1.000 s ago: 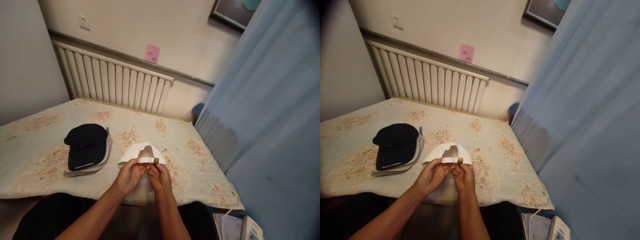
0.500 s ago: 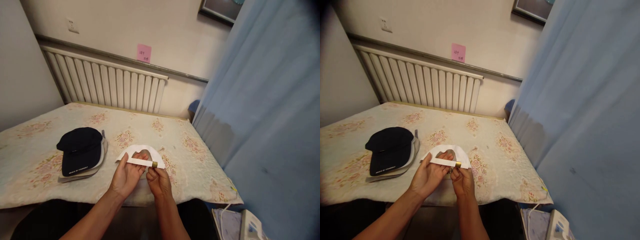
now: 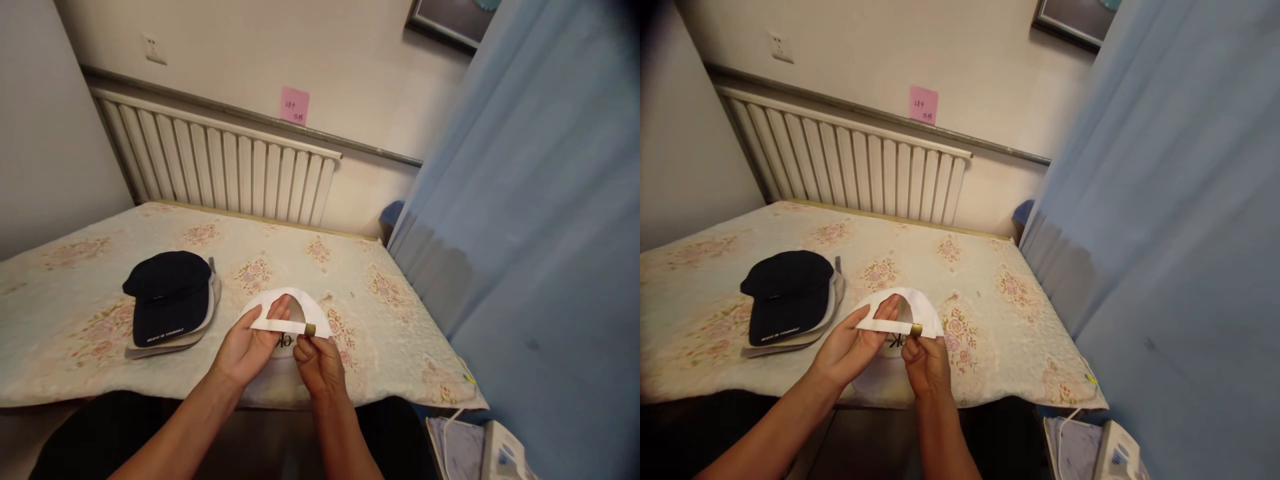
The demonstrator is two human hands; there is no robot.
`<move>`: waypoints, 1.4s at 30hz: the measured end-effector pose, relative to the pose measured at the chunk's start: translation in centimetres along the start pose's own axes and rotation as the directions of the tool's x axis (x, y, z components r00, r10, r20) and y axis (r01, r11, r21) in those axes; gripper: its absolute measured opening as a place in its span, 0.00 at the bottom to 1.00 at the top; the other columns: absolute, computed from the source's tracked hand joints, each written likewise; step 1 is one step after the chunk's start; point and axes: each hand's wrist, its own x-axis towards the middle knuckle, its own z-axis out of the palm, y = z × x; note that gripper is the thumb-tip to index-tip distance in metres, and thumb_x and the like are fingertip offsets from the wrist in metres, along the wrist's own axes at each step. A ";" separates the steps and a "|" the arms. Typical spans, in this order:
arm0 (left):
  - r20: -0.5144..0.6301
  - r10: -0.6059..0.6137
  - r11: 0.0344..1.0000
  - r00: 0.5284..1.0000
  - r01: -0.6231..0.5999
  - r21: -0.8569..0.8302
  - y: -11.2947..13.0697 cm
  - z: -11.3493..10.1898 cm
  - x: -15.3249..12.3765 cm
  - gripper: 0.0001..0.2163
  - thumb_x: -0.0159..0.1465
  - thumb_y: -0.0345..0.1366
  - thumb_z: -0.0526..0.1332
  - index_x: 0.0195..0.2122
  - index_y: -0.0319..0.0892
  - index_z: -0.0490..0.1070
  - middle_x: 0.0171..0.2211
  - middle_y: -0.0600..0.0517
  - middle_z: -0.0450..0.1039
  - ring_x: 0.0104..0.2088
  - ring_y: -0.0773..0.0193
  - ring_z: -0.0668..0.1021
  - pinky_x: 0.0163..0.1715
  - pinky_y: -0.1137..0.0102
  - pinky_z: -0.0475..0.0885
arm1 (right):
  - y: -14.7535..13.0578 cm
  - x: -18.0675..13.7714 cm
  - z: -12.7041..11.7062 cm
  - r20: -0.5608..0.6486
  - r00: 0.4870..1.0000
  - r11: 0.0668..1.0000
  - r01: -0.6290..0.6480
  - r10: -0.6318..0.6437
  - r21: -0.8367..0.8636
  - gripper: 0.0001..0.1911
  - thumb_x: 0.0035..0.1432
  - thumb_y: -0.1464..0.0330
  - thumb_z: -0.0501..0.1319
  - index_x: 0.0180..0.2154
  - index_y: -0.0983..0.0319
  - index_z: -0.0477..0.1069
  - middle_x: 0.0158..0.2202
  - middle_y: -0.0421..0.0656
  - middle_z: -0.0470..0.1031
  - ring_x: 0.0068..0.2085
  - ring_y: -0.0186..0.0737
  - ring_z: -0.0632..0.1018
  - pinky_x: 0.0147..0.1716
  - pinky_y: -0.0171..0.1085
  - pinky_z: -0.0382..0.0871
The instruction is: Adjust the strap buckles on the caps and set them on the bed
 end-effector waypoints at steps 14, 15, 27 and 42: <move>0.146 -0.060 0.998 0.988 0.057 0.029 0.1 -1.9 -0.9 0.26 0.65 0.27 0.49 0.66 0.39 0.48 0.58 0.40 0.66 0.59 0.51 0.65 0.60 0.55 0.61 | 0.3 -0.8 0.2 -0.038 0.999 0.994 -0.039 0.035 -0.106 0.11 0.43 0.76 0.66 0.31 0.62 0.69 0.21 0.36 0.69 0.17 0.23 0.57 0.15 0.27 0.48; 0.154 -0.069 0.997 0.986 0.064 0.036 0.1 -2.1 -0.9 0.26 0.65 0.28 0.49 0.65 0.39 0.49 0.58 0.40 0.66 0.60 0.51 0.65 0.60 0.54 0.61 | 0.3 -0.9 0.2 -0.034 0.999 0.994 -0.035 0.032 -0.107 0.11 0.42 0.76 0.66 0.31 0.62 0.69 0.21 0.35 0.69 0.17 0.23 0.57 0.15 0.27 0.48; 0.216 -0.153 0.969 0.964 0.104 0.224 0.3 -2.9 -1.9 0.15 0.66 0.36 0.52 0.51 0.36 0.68 0.54 0.35 0.69 0.55 0.42 0.70 0.51 0.48 0.68 | 0.8 -0.8 0.3 -0.084 0.995 0.992 -0.059 0.050 -0.107 0.12 0.42 0.77 0.68 0.33 0.64 0.71 0.22 0.36 0.71 0.21 0.25 0.69 0.19 0.24 0.63; 0.184 -0.110 0.984 0.977 0.081 0.158 -0.8 -3.4 -2.1 0.15 0.66 0.34 0.53 0.52 0.35 0.65 0.49 0.36 0.73 0.53 0.46 0.73 0.51 0.53 0.70 | 1.2 -0.9 0.7 -0.091 0.995 0.993 -0.044 0.033 -0.113 0.16 0.44 0.76 0.68 0.38 0.62 0.73 0.30 0.39 0.78 0.26 0.29 0.76 0.24 0.26 0.70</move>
